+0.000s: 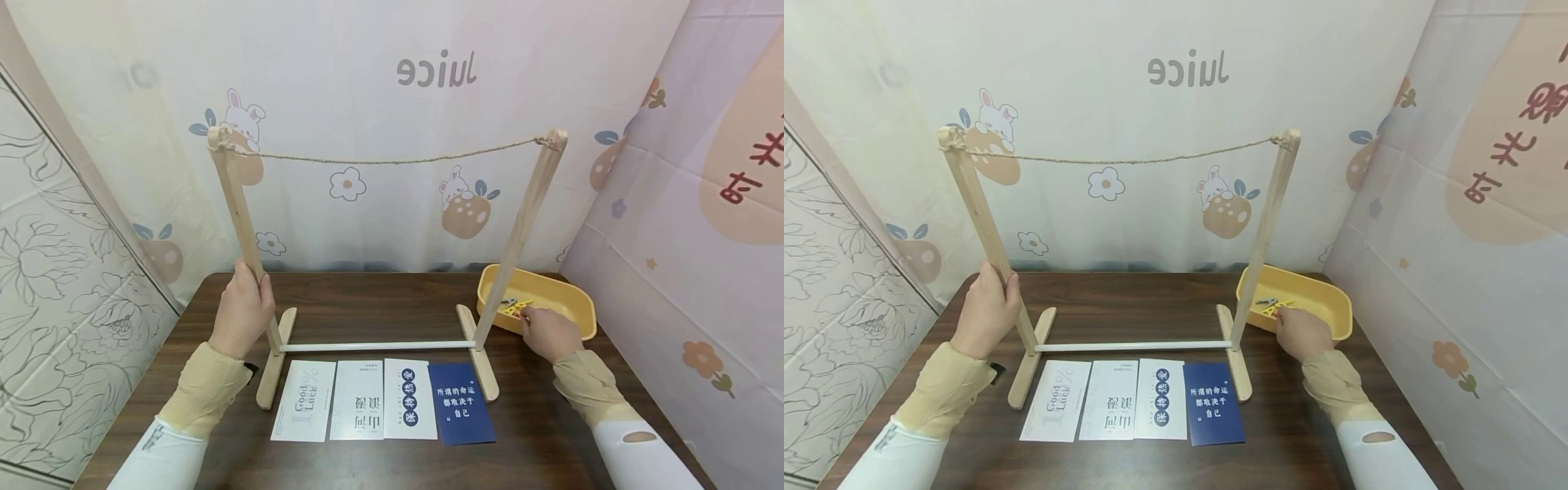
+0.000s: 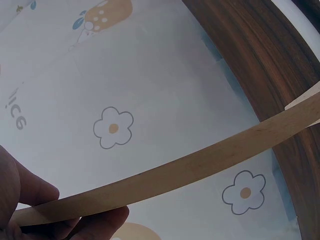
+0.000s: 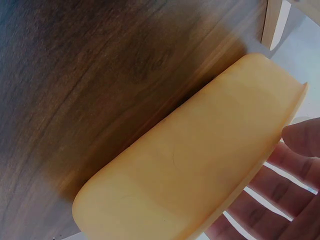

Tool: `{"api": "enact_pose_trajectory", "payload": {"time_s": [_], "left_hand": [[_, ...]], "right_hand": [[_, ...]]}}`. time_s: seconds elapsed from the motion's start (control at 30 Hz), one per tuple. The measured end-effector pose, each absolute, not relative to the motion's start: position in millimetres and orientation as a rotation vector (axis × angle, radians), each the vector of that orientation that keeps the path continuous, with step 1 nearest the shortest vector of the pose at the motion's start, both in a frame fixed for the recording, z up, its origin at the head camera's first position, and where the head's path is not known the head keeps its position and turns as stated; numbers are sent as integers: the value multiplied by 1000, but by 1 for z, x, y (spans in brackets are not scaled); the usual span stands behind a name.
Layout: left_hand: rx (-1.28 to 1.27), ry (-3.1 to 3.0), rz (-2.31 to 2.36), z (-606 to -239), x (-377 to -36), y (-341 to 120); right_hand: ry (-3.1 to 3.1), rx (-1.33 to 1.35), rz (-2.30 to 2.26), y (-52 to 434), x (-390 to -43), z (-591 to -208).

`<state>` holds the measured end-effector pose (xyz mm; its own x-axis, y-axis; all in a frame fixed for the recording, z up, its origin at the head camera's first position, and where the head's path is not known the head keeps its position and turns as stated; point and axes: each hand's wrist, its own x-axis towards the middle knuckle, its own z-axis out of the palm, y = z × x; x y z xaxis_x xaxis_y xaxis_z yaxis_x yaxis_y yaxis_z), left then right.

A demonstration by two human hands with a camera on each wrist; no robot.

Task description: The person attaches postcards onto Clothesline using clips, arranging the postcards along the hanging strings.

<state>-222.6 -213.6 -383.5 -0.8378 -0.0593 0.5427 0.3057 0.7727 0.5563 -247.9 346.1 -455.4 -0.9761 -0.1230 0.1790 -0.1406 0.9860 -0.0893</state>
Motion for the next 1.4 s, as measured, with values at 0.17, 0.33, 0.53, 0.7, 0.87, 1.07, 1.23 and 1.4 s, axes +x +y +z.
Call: {"api": "enact_pose_trajectory", "payload": {"time_s": [0.17,0.33,0.53,0.7,0.87,1.07,1.23,1.4], "left_hand": [[-189,-2409,-881,-385,-222,-214],[-177,-2406,-885,-384,-221,-212],[-168,-2411,-875,-383,-220,-212],[-174,-2416,-864,-383,-219,-212],[-174,-2430,-850,-381,-220,-213],[-153,-2448,-859,-382,-220,-213],[-154,-2455,-855,-385,-221,-213],[-151,-2449,-834,-384,-221,-213]], "right_hand": [[-2937,228,153,345,-249,-458],[-2969,226,162,346,-249,-458],[-3013,239,135,345,-249,-454],[-3034,255,89,346,-252,-452],[-3028,278,63,348,-257,-455],[-3029,309,61,350,-258,-456],[-3059,314,54,349,-259,-453],[-3095,327,52,346,-259,-450]]}}
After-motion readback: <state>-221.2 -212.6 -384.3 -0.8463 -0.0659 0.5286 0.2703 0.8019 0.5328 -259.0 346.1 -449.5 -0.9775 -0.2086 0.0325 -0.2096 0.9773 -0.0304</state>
